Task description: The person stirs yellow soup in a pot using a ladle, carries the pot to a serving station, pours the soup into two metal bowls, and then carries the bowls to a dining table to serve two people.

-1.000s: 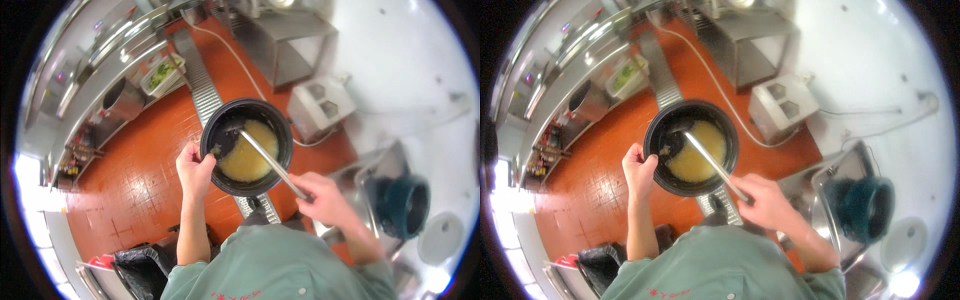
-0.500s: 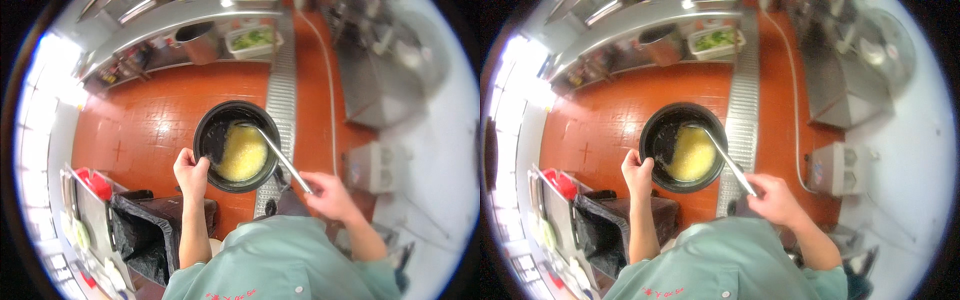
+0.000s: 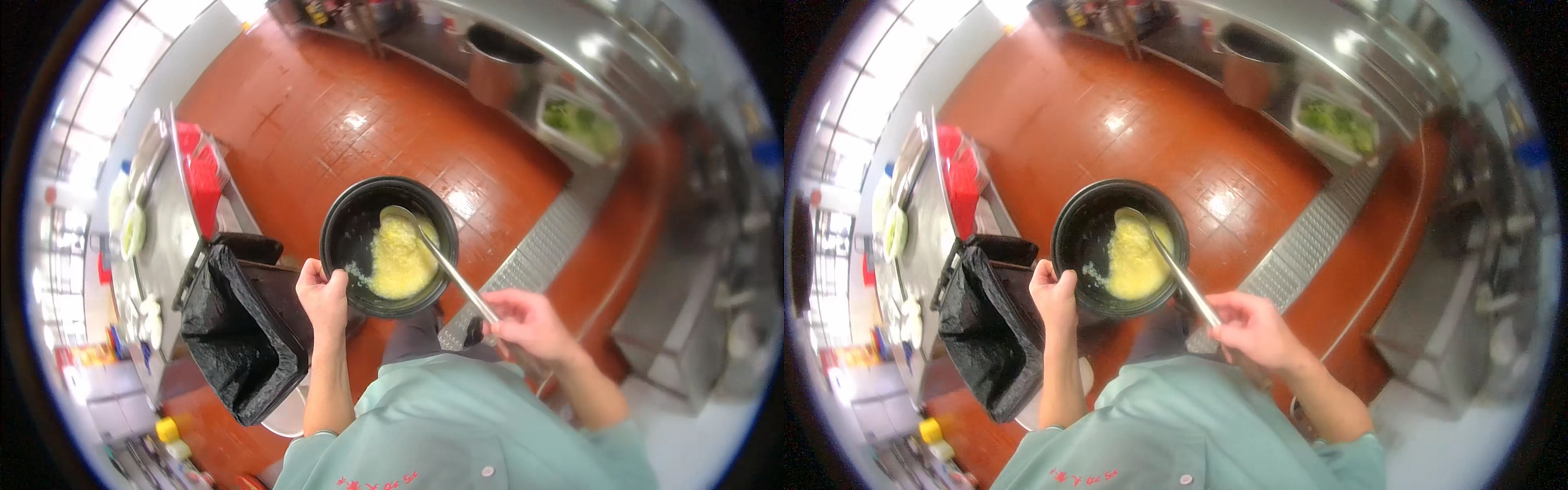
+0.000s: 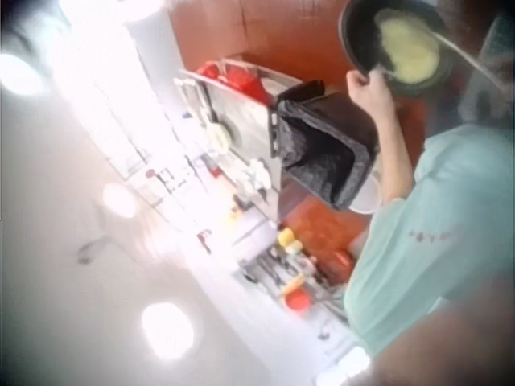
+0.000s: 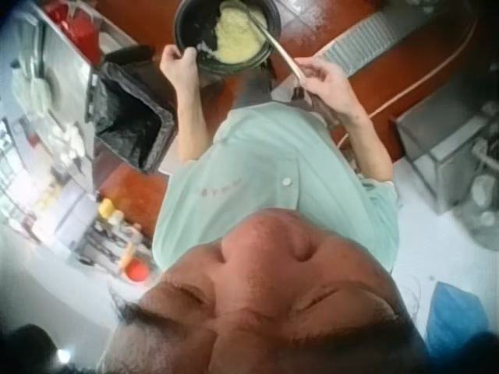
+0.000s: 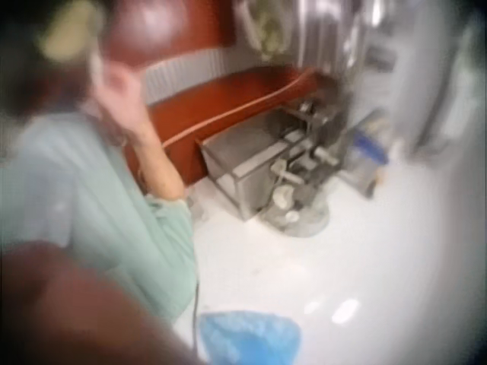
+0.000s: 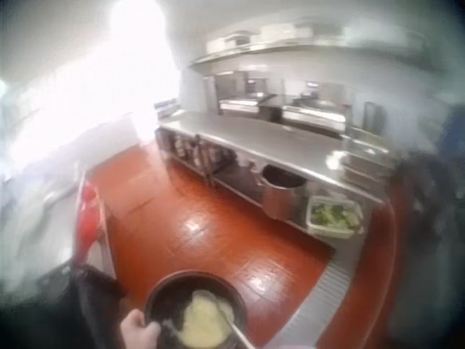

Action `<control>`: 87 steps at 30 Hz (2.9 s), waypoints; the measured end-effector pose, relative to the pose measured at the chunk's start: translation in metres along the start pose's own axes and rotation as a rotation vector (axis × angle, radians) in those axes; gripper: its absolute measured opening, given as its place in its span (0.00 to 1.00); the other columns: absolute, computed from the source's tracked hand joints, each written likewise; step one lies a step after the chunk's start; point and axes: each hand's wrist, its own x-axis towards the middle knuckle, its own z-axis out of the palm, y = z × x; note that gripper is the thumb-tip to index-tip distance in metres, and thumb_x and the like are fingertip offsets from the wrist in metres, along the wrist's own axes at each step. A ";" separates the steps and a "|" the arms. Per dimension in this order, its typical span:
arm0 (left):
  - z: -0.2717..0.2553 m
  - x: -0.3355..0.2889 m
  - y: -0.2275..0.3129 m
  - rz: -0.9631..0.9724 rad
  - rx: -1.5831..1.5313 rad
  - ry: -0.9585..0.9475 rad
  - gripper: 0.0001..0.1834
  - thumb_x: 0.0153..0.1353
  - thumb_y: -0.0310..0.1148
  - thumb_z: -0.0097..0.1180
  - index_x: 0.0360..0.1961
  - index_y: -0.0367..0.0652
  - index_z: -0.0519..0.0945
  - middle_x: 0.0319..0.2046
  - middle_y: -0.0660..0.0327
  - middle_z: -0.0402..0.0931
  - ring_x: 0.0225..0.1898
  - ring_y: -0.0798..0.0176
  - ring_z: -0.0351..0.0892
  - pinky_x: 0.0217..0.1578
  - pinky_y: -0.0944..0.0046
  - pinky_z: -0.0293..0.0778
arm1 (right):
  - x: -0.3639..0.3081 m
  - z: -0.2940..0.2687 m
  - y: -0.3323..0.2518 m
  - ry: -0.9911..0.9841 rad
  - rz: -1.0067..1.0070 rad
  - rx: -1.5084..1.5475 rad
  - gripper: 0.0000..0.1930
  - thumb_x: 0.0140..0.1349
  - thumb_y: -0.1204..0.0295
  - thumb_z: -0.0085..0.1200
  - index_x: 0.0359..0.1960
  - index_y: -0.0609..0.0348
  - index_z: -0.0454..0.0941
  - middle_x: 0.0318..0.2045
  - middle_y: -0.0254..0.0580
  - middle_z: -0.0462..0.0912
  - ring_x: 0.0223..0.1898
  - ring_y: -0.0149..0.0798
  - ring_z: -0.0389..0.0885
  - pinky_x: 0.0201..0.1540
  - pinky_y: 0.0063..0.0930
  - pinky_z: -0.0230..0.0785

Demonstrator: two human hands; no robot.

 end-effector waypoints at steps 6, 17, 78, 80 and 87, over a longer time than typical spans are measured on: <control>-0.006 0.093 -0.041 -0.085 -0.122 0.155 0.15 0.49 0.17 0.54 0.18 0.46 0.62 0.18 0.75 0.60 0.21 0.80 0.55 0.21 0.75 0.53 | 0.139 0.007 -0.054 0.001 -0.249 -0.682 0.25 0.53 0.79 0.58 0.56 0.66 0.75 0.32 0.37 0.82 0.25 0.22 0.74 0.28 0.21 0.71; -0.031 0.289 -0.069 -0.236 -0.246 0.291 0.16 0.47 0.13 0.52 0.18 0.47 0.61 0.18 0.73 0.60 0.20 0.79 0.56 0.20 0.74 0.53 | 0.383 0.069 -0.161 -0.274 -0.463 -1.127 0.24 0.48 0.76 0.59 0.51 0.54 0.79 0.34 0.46 0.81 0.35 0.47 0.81 0.37 0.36 0.75; -0.194 1.887 -0.227 -0.654 -0.216 0.076 0.15 0.57 0.27 0.60 0.43 0.29 0.75 0.37 0.52 0.80 0.32 0.59 0.83 0.29 0.57 0.86 | 1.943 0.481 -0.734 -0.081 0.201 -0.490 0.08 0.54 0.72 0.60 0.28 0.67 0.81 0.26 0.40 0.81 0.29 0.33 0.80 0.34 0.28 0.74; -0.186 1.967 -0.205 -0.695 -0.290 0.015 0.18 0.57 0.27 0.60 0.46 0.31 0.72 0.41 0.52 0.78 0.37 0.59 0.83 0.33 0.58 0.85 | 1.989 0.487 -0.766 -0.010 0.193 -0.323 0.08 0.53 0.73 0.60 0.30 0.68 0.81 0.27 0.41 0.82 0.29 0.33 0.80 0.34 0.29 0.74; -0.160 2.198 -0.245 -0.658 -0.675 -0.313 0.27 0.68 0.44 0.51 0.62 0.38 0.69 0.61 0.54 0.71 0.63 0.52 0.67 0.63 0.46 0.63 | 2.151 0.496 -0.861 0.125 0.000 -0.374 0.09 0.53 0.77 0.59 0.36 0.66 0.84 0.30 0.37 0.84 0.31 0.30 0.78 0.35 0.27 0.71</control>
